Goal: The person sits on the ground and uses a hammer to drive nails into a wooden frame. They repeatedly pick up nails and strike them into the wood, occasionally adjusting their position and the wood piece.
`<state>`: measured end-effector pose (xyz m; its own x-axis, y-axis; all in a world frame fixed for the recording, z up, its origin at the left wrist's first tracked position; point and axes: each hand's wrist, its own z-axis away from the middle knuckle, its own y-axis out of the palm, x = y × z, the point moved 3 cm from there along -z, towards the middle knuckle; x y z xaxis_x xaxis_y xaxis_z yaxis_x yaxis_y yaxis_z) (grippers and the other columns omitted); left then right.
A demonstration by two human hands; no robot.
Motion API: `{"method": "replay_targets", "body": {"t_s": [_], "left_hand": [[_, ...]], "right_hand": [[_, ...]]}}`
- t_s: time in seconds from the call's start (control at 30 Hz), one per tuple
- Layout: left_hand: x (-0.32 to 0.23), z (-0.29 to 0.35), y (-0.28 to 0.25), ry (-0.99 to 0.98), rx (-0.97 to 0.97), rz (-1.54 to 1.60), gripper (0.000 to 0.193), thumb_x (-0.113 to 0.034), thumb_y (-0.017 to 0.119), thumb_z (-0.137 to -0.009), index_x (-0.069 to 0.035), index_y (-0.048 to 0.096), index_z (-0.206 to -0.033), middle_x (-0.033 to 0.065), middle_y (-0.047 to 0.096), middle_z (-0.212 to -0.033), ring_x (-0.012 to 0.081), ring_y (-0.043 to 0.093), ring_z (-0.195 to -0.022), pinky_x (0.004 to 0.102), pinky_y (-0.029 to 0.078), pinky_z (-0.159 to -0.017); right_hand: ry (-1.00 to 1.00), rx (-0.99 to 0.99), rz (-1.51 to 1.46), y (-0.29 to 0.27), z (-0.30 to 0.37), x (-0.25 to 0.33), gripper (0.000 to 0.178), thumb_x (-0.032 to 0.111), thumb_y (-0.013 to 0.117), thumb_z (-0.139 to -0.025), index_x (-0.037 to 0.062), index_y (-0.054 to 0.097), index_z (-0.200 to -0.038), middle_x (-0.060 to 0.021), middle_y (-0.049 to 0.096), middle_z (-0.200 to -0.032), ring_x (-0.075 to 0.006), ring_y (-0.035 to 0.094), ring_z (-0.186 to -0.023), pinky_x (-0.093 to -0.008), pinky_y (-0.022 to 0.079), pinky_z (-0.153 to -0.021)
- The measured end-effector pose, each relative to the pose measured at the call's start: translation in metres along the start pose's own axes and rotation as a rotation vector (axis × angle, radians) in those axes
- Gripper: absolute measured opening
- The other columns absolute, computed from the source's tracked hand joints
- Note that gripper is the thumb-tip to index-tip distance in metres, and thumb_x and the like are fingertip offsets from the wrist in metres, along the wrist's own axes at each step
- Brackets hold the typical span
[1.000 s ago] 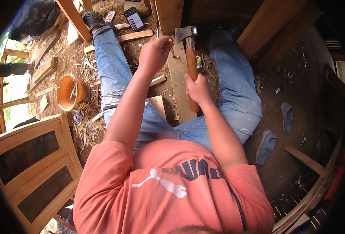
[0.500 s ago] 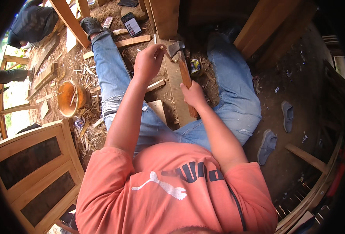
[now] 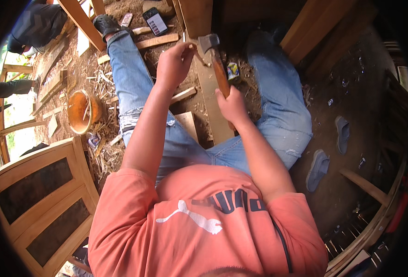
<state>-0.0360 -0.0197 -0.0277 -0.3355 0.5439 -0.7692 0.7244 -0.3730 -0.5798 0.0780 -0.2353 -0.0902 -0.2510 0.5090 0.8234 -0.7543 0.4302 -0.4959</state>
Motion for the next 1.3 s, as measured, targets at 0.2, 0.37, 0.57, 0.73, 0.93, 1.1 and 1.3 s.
{"method": "replay_targets", "body": {"t_s": [0.2,0.37,0.57,0.73,0.93,1.1,1.3], "left_hand": [[-0.001,0.003,0.0,0.005,0.016,-0.083,0.02,-0.014,0.078,-0.102,-0.003,0.079,-0.119,0.0168,0.083,-0.103,0.0284,0.083,-0.097,0.0359,0.062,-0.082],[-0.003,0.003,0.002,0.046,-0.04,0.039,0.017,-0.015,0.078,-0.1,-0.007,0.079,-0.115,0.0185,0.082,-0.1,0.0359,0.081,-0.094,0.0422,0.063,-0.078],[0.003,0.003,0.002,0.064,-0.029,-0.039,0.017,-0.015,0.078,-0.1,-0.006,0.079,-0.114,0.0184,0.082,-0.1,0.036,0.081,-0.096,0.0415,0.063,-0.079],[-0.004,0.0,0.007,0.061,-0.045,-0.014,0.016,-0.013,0.077,-0.1,-0.005,0.079,-0.114,0.0184,0.081,-0.098,0.0351,0.081,-0.093,0.0416,0.063,-0.079],[-0.006,0.002,-0.001,0.003,0.006,-0.063,0.017,-0.01,0.078,-0.099,-0.004,0.079,-0.115,0.0169,0.082,-0.1,0.0308,0.083,-0.094,0.0371,0.063,-0.08],[-0.007,0.005,-0.001,0.009,-0.008,-0.044,0.015,-0.009,0.079,-0.1,-0.005,0.079,-0.114,0.0171,0.082,-0.097,0.0271,0.083,-0.091,0.0354,0.062,-0.078],[-0.001,0.009,-0.002,0.022,-0.011,-0.037,0.015,-0.009,0.079,-0.099,-0.005,0.079,-0.114,0.0155,0.082,-0.096,0.0256,0.083,-0.088,0.035,0.062,-0.077]], "right_hand": [[0.019,-0.01,0.104,0.017,-0.002,-0.025,0.04,0.037,0.071,-0.102,-0.0011,0.073,-0.114,-0.0314,0.077,-0.1,-0.052,0.074,-0.102,-0.0573,0.059,-0.088],[0.077,0.021,0.043,0.013,0.003,-0.015,0.04,0.037,0.072,-0.102,-0.0014,0.073,-0.115,-0.0319,0.077,-0.101,-0.0515,0.074,-0.104,-0.0571,0.059,-0.09],[0.1,0.016,0.061,0.012,-0.005,-0.016,0.037,0.034,0.072,-0.102,-0.001,0.074,-0.113,-0.032,0.077,-0.104,-0.0514,0.074,-0.105,-0.0569,0.059,-0.091],[0.105,0.031,0.149,0.021,-0.005,-0.039,0.039,0.035,0.072,-0.101,-0.0021,0.073,-0.113,-0.0313,0.077,-0.103,-0.0508,0.075,-0.103,-0.0558,0.06,-0.089],[0.101,-0.015,-0.096,0.001,-0.006,0.001,0.045,0.036,0.074,-0.103,-0.0083,0.071,-0.11,-0.0324,0.076,-0.096,-0.0493,0.076,-0.1,-0.0516,0.059,-0.085],[0.054,0.006,0.149,0.019,-0.009,-0.03,0.038,0.033,0.074,-0.102,-0.0031,0.073,-0.113,-0.0286,0.077,-0.096,-0.0489,0.076,-0.097,-0.0521,0.059,-0.083],[0.069,0.039,0.069,0.012,-0.008,-0.017,0.041,0.039,0.071,-0.102,-0.0012,0.073,-0.112,-0.0313,0.077,-0.104,-0.0505,0.075,-0.103,-0.0568,0.059,-0.09]]}}
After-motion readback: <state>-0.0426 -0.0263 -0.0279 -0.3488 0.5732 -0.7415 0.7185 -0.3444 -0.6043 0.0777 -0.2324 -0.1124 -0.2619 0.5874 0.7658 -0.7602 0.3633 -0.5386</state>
